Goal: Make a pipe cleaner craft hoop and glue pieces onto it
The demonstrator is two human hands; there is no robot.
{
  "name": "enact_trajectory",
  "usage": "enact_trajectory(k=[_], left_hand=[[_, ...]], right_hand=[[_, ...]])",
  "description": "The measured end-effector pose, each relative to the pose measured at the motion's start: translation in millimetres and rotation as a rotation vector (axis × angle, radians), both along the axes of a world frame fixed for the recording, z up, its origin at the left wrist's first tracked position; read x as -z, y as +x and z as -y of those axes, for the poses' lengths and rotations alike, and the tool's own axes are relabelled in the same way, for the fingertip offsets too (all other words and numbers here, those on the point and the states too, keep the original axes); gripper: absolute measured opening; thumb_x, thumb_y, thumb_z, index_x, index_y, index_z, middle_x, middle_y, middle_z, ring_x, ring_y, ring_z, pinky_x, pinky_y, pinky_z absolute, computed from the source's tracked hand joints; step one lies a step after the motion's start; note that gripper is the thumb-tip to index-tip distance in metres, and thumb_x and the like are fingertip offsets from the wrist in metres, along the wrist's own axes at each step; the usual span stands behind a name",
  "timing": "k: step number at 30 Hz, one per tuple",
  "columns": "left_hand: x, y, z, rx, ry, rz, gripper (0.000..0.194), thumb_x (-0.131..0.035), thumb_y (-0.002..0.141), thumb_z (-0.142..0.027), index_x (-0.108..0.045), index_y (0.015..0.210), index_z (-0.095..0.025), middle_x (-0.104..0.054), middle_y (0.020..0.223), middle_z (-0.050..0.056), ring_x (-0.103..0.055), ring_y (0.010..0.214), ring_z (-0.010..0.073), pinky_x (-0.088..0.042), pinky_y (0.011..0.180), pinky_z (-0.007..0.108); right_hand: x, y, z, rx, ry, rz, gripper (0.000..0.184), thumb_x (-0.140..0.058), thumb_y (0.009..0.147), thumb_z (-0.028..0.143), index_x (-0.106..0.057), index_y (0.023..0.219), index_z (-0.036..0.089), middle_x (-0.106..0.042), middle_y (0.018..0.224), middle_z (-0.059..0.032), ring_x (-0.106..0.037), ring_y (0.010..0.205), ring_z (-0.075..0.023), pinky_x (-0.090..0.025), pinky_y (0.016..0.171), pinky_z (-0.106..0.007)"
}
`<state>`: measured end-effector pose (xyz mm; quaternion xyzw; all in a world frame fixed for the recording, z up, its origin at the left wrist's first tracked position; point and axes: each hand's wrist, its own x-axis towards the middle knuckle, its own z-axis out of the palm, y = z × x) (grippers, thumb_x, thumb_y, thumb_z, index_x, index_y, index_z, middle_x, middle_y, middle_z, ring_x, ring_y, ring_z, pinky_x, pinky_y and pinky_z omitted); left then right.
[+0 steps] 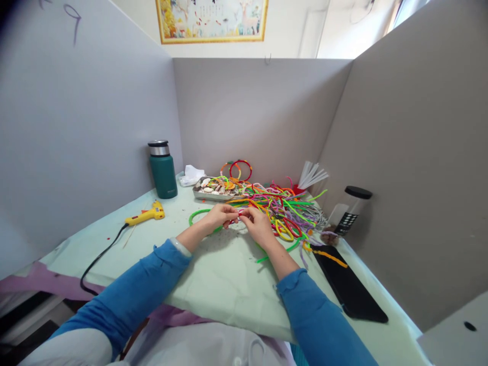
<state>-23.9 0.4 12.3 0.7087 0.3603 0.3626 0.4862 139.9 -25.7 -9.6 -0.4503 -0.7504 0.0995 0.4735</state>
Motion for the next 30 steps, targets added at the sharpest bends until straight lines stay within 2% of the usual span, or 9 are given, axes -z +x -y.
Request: enact_trajectory(k=[5,13,19,24,30], left_hand=[[-5.0,-1.7,4.1,-0.024,-0.056,-0.001,0.019,-0.058,0.069,-0.028,-0.060,0.070,-0.009,-0.060,0.064,0.002,-0.036,0.038,0.0031,-0.028,0.039,0.019],[-1.9,-4.9,2.5,0.113,-0.169,0.052,0.028,-0.063,0.067,-0.036,-0.059,0.073,-0.009,-0.059,0.063,0.002,-0.032,0.039,0.0025,-0.029,0.041,0.020],[-1.6,-3.7,4.4,0.145,-0.202,0.086,0.027,-0.064,0.067,-0.034,-0.058,0.073,-0.009,-0.060,0.065,0.003,-0.030,0.037,0.0010,-0.031,0.042,0.020],[-1.1,-2.7,4.0,0.128,-0.217,0.083,0.030,-0.066,0.065,-0.036,-0.060,0.075,-0.008,-0.060,0.065,0.003,-0.031,0.038,0.0007,-0.033,0.043,0.020],[-0.9,-1.1,3.3,0.141,-0.217,0.113,0.032,-0.065,0.065,-0.038,-0.061,0.077,-0.008,-0.061,0.068,0.004,-0.032,0.037,0.0009,-0.034,0.043,0.020]], right_hand=[[-2.6,3.0,1.5,-0.088,-0.066,-0.038,0.026,-0.048,0.082,0.034,-0.064,0.092,0.017,-0.061,0.070,-0.0014,-0.050,0.055,-0.0119,-0.039,0.054,-0.024],[-4.5,2.4,3.1,-0.127,-0.077,-0.124,0.024,-0.050,0.081,0.036,-0.064,0.085,0.017,-0.059,0.065,-0.0004,-0.048,0.052,-0.0111,-0.038,0.049,-0.023],[-3.3,-1.0,4.3,-0.138,-0.059,-0.135,0.022,-0.050,0.081,0.038,-0.059,0.081,0.018,-0.058,0.065,0.0003,-0.048,0.051,-0.0108,-0.038,0.049,-0.023],[-0.3,-2.5,3.1,-0.118,-0.061,-0.161,0.023,-0.049,0.081,0.040,-0.057,0.081,0.018,-0.058,0.065,0.0003,-0.048,0.052,-0.0118,-0.038,0.050,-0.023],[-0.8,-2.1,3.5,-0.023,0.044,-0.094,0.020,-0.048,0.083,0.035,-0.057,0.080,0.018,-0.058,0.066,-0.0009,-0.051,0.059,-0.0130,-0.040,0.056,-0.024]])
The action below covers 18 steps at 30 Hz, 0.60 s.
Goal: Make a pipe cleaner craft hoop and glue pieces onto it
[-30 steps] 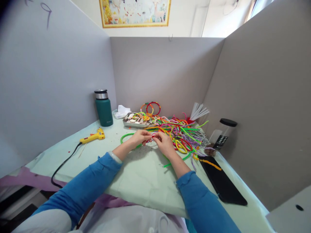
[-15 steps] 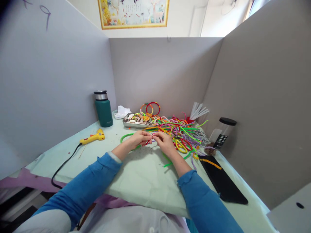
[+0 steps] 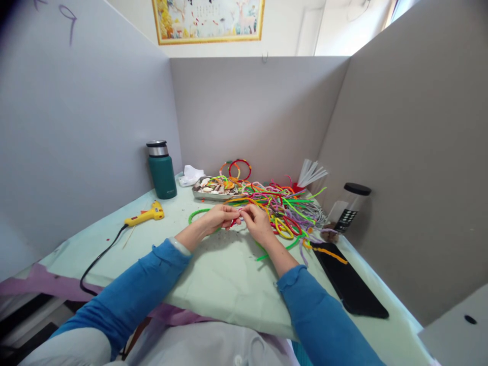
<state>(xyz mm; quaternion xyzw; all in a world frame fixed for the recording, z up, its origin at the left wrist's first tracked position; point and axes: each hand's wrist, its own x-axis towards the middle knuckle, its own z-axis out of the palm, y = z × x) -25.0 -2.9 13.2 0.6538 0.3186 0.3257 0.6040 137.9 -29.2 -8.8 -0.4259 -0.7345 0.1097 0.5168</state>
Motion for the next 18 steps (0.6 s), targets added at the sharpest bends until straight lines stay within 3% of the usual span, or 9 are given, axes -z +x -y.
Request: enact_trajectory(k=[4,10,18], left_hand=[[-1.3,2,1,-0.077,0.086,-0.073,0.025,-0.062,0.067,-0.032,-0.060,0.075,-0.009,-0.062,0.068,0.004,-0.034,0.038,0.0017,-0.034,0.041,0.019],[6.9,4,-5,-0.247,0.348,-0.387,0.019,-0.057,0.068,-0.028,-0.064,0.073,-0.011,-0.063,0.064,0.003,-0.044,0.045,0.0061,-0.031,0.041,0.016],[9.0,3,-8,-0.281,0.482,-0.541,0.021,-0.053,0.068,-0.026,-0.067,0.070,-0.011,-0.060,0.057,0.002,-0.043,0.043,0.0069,-0.029,0.042,0.018]], right_hand=[[-0.4,1,2,0.049,0.094,0.111,0.018,-0.047,0.084,0.029,-0.060,0.081,0.017,-0.059,0.072,-0.0029,-0.053,0.065,-0.0142,-0.040,0.061,-0.025],[2.0,5,1,0.037,0.141,0.334,0.017,-0.046,0.084,0.022,-0.062,0.081,0.018,-0.061,0.077,-0.0037,-0.054,0.070,-0.0143,-0.039,0.064,-0.025],[2.2,7,3,0.104,0.145,0.517,0.016,-0.046,0.085,0.021,-0.062,0.088,0.019,-0.062,0.085,-0.0043,-0.056,0.075,-0.0138,-0.038,0.065,-0.023]])
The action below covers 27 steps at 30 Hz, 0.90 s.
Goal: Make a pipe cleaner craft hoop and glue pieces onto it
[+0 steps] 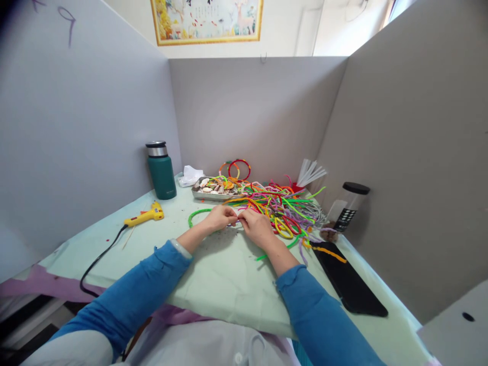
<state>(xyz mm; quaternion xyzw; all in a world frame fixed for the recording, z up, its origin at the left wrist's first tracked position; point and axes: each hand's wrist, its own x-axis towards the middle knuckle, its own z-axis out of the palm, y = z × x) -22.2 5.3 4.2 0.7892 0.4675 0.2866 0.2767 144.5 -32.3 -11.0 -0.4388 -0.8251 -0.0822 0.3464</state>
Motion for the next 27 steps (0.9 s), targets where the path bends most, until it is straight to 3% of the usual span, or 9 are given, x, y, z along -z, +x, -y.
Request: enact_trajectory(k=[9,19,27], left_hand=[[7.5,-2,-7,0.047,-0.063,0.064,0.025,-0.051,0.071,-0.032,-0.065,0.071,-0.012,-0.062,0.062,0.002,-0.042,0.037,0.0058,-0.030,0.038,0.018],[8.0,0,-7,0.046,-0.059,0.076,0.022,-0.052,0.071,-0.027,-0.067,0.075,-0.011,-0.063,0.064,0.002,-0.044,0.040,0.0054,-0.032,0.040,0.018],[7.9,6,-3,0.104,-0.120,0.223,0.020,-0.050,0.073,-0.026,-0.062,0.068,-0.010,-0.054,0.054,-0.001,-0.043,0.036,0.0055,-0.032,0.039,0.018]], right_hand=[[-0.2,-3,0,0.061,0.005,0.043,0.019,-0.043,0.086,0.022,-0.062,0.087,0.019,-0.062,0.084,-0.0048,-0.056,0.075,-0.0136,-0.037,0.066,-0.023],[0.6,-7,2,0.090,0.004,-0.018,0.014,-0.045,0.082,0.018,-0.059,0.080,0.018,-0.061,0.079,-0.0037,-0.054,0.071,-0.0133,-0.034,0.062,-0.023],[1.9,-12,1,0.209,0.080,-0.014,0.010,-0.048,0.079,0.018,-0.057,0.075,0.018,-0.061,0.076,-0.0040,-0.054,0.067,-0.0148,-0.032,0.059,-0.025]])
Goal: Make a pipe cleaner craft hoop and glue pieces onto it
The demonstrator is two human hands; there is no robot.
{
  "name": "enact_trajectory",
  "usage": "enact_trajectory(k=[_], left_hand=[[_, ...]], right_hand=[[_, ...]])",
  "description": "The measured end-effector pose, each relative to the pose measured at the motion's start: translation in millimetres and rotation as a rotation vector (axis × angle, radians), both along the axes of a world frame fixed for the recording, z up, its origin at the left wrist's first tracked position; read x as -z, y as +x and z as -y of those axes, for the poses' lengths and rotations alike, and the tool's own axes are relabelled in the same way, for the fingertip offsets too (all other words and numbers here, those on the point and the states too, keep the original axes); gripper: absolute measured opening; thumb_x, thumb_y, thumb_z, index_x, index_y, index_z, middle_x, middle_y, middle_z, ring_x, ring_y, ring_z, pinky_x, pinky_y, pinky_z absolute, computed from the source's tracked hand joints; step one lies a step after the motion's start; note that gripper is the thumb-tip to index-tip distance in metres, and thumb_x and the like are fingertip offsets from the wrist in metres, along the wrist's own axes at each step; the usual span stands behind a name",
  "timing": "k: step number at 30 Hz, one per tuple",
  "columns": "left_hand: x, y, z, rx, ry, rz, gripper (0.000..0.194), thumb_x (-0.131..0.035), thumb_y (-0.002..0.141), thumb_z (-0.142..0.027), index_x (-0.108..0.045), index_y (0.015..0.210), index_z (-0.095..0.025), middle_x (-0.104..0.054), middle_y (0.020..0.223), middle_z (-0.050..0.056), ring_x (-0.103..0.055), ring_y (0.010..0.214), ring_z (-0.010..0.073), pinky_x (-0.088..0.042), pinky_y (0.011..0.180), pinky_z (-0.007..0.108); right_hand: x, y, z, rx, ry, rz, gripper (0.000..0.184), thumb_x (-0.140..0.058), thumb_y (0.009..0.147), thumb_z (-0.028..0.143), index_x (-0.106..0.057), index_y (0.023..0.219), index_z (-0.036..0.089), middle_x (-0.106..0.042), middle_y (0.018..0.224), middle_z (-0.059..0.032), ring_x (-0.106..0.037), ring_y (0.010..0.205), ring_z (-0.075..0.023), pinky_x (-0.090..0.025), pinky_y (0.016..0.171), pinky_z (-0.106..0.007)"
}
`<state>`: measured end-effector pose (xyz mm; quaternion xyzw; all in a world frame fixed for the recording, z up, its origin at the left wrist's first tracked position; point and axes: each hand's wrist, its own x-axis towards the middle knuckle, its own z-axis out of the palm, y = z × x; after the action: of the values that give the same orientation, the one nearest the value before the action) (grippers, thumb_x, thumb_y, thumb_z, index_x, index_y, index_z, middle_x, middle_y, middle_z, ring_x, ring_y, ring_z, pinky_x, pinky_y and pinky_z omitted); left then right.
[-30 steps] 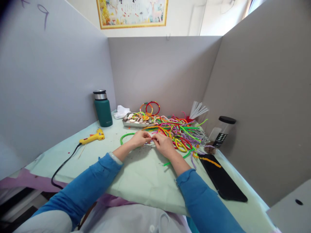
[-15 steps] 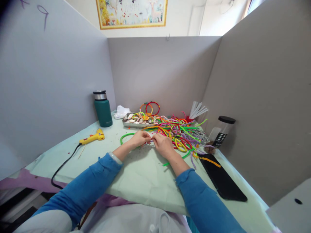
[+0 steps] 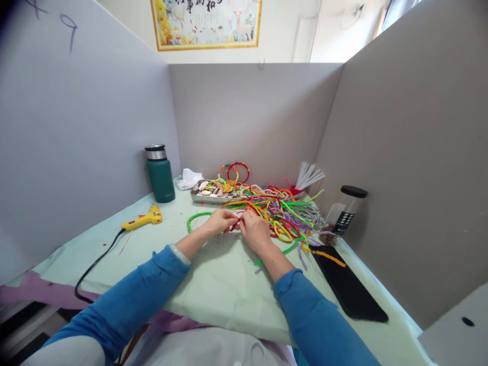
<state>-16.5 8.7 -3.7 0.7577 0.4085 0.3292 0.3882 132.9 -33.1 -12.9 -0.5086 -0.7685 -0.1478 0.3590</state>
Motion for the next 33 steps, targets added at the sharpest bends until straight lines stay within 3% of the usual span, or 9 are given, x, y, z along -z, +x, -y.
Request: enact_trajectory(k=[6,9,15,21,33], left_hand=[[-12.0,-4,8,-0.022,-0.253,0.248,0.023,-0.060,0.069,-0.033,-0.060,0.074,-0.010,-0.051,0.053,-0.003,-0.041,0.037,0.0043,-0.033,0.040,0.018],[-14.2,-5,10,-0.023,-0.292,0.263,0.023,-0.062,0.067,-0.032,-0.059,0.075,-0.010,-0.048,0.051,-0.004,-0.039,0.038,0.0042,-0.032,0.040,0.018],[-13.5,-5,8,-0.125,0.065,-0.099,0.021,-0.054,0.072,-0.029,-0.064,0.070,-0.011,-0.048,0.044,-0.003,-0.040,0.041,0.0076,-0.028,0.043,0.020],[-11.0,-7,6,-0.085,0.448,-0.343,0.019,-0.051,0.071,-0.024,-0.068,0.073,-0.014,-0.066,0.069,0.002,-0.053,0.062,0.0122,-0.034,0.056,0.021],[-6.5,-7,4,-0.027,0.527,-0.373,0.019,-0.050,0.071,-0.020,-0.068,0.077,-0.016,-0.067,0.074,0.001,-0.056,0.067,0.0125,-0.037,0.061,0.021]], right_hand=[[3.6,0,-5,-0.128,0.025,-0.225,0.014,-0.046,0.082,0.020,-0.059,0.080,0.017,-0.061,0.076,-0.0037,-0.055,0.070,-0.0151,-0.036,0.064,-0.025],[4.8,1,-6,-0.198,-0.003,-0.311,0.014,-0.048,0.081,0.022,-0.061,0.079,0.017,-0.060,0.072,-0.0027,-0.053,0.064,-0.0141,-0.037,0.061,-0.024],[4.6,4,-5,-0.254,-0.112,-0.303,0.018,-0.046,0.083,0.024,-0.063,0.079,0.018,-0.062,0.074,-0.0033,-0.053,0.066,-0.0146,-0.036,0.060,-0.025],[7.0,10,-11,-0.224,-0.300,-0.272,0.014,-0.051,0.079,0.028,-0.061,0.074,0.019,-0.058,0.063,-0.0001,-0.049,0.058,-0.0131,-0.033,0.054,-0.023],[11.7,13,-14,-0.193,-0.336,-0.185,0.014,-0.050,0.078,0.027,-0.060,0.074,0.018,-0.059,0.064,-0.0008,-0.049,0.058,-0.0123,-0.033,0.055,-0.023]])
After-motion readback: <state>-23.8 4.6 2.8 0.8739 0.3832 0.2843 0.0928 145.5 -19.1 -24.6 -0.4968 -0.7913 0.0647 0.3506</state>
